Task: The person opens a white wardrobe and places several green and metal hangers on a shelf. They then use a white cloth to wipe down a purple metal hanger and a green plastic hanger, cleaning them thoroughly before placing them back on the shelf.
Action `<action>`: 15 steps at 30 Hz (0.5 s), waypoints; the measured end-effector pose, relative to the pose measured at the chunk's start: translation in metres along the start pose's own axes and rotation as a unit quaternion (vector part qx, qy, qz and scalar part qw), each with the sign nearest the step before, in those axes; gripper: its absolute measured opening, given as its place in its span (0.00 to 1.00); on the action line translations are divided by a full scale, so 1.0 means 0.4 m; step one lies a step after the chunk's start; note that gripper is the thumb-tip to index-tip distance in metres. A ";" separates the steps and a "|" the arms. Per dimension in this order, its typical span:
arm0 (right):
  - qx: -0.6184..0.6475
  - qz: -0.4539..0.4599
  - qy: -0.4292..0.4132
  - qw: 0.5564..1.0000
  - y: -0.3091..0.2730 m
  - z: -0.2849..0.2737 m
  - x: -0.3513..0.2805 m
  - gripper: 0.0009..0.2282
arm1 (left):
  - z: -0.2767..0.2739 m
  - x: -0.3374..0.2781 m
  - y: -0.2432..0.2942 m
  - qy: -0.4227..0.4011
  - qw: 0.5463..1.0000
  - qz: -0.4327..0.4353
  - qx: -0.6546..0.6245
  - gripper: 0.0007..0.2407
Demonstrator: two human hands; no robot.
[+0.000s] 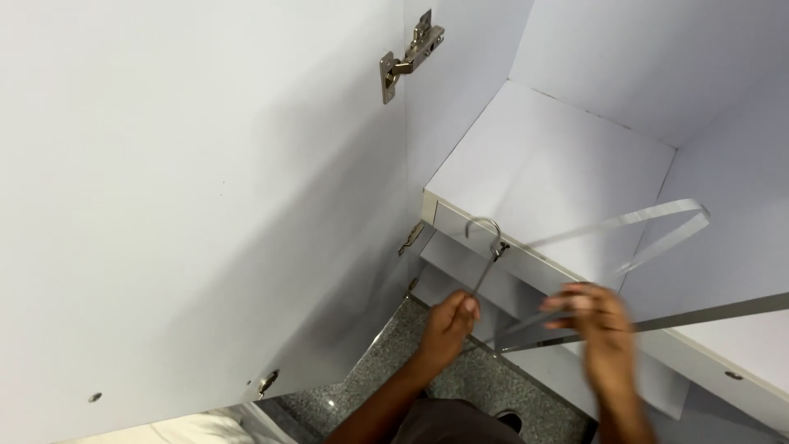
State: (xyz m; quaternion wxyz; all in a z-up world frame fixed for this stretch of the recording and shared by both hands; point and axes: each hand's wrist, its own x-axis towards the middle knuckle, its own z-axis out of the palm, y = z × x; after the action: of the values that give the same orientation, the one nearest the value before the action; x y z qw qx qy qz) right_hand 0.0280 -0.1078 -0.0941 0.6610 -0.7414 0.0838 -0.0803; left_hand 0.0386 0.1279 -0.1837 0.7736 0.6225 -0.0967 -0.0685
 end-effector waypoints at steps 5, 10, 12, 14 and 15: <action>0.073 0.062 -0.122 0.988 0.164 0.139 0.043 0.11 | -0.022 0.097 -0.046 0.052 0.998 0.004 -0.044 0.15; 0.056 0.108 -0.103 0.987 0.175 0.182 0.184 0.10 | -0.023 0.167 -0.011 0.095 0.991 0.010 0.091 0.17; 0.058 0.106 -0.104 0.987 0.174 0.187 0.252 0.10 | -0.042 0.189 -0.083 0.097 0.986 0.024 0.136 0.18; 0.060 0.102 -0.108 0.987 0.174 0.195 0.318 0.09 | -0.065 0.209 -0.164 0.100 0.978 0.037 0.180 0.20; 0.059 0.110 -0.116 0.985 0.175 0.198 0.347 0.09 | -0.076 0.218 -0.210 0.085 0.981 0.062 0.161 0.21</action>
State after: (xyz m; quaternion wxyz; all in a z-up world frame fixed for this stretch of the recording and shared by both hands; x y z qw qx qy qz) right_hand 0.1802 -0.0711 -0.1714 0.7133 -0.6919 0.0825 0.0748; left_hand 0.1318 0.1190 -0.2665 0.6714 0.7353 -0.0788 0.0487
